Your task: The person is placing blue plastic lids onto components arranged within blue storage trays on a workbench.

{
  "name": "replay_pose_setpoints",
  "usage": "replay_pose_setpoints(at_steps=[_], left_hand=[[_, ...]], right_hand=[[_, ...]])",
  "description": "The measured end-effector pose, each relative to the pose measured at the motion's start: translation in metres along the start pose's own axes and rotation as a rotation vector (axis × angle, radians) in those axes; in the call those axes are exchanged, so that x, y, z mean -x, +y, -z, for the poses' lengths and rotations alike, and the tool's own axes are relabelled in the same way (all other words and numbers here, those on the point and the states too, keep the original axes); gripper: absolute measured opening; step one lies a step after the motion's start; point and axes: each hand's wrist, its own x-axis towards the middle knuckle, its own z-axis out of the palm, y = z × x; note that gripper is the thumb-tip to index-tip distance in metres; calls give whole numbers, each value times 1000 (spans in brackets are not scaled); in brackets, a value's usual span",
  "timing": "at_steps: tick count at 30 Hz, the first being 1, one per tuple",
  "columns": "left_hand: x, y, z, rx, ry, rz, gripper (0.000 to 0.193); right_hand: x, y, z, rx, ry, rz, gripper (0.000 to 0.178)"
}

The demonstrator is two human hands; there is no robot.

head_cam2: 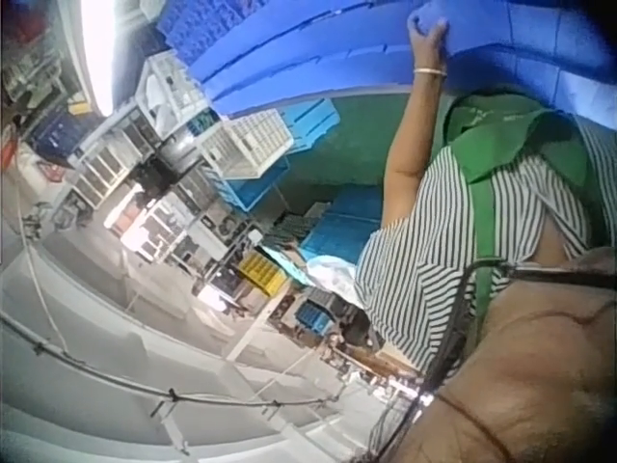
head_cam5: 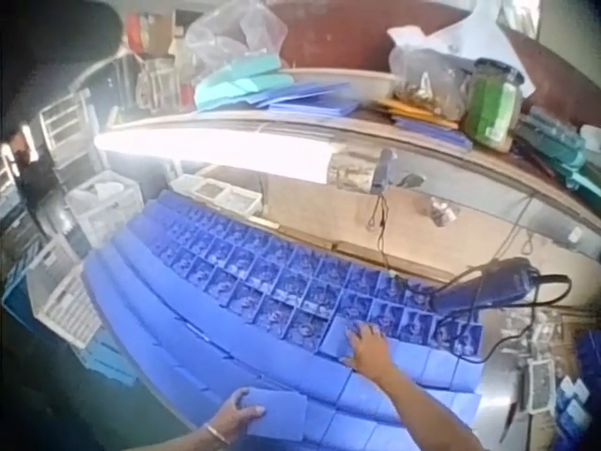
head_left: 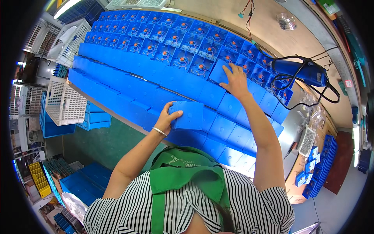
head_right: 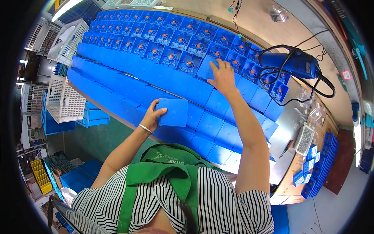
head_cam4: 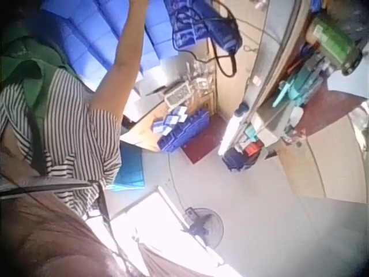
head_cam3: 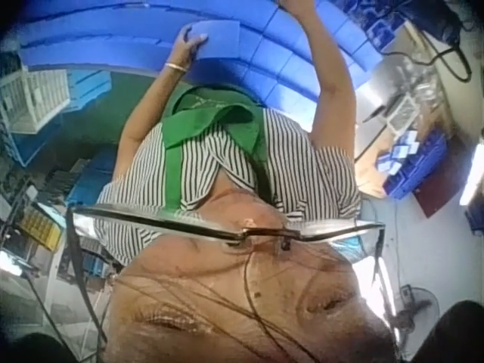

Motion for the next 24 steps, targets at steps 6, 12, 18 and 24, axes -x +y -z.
replay_pose_setpoints(at_steps=[6,12,18,24], left_hand=[[-4,6,17,22,4,7,67],[-11,13,25,43,3,20,66],[-14,20,31,51,-25,26,67],[-10,35,28,252,-125,77,65]], right_hand=[[-3,-7,-15,40,-115,-19,76],[-4,-12,-12,75,-141,-40,77],[-8,-6,-16,32,-150,1,79],[-5,6,-18,-28,-185,-35,75]])
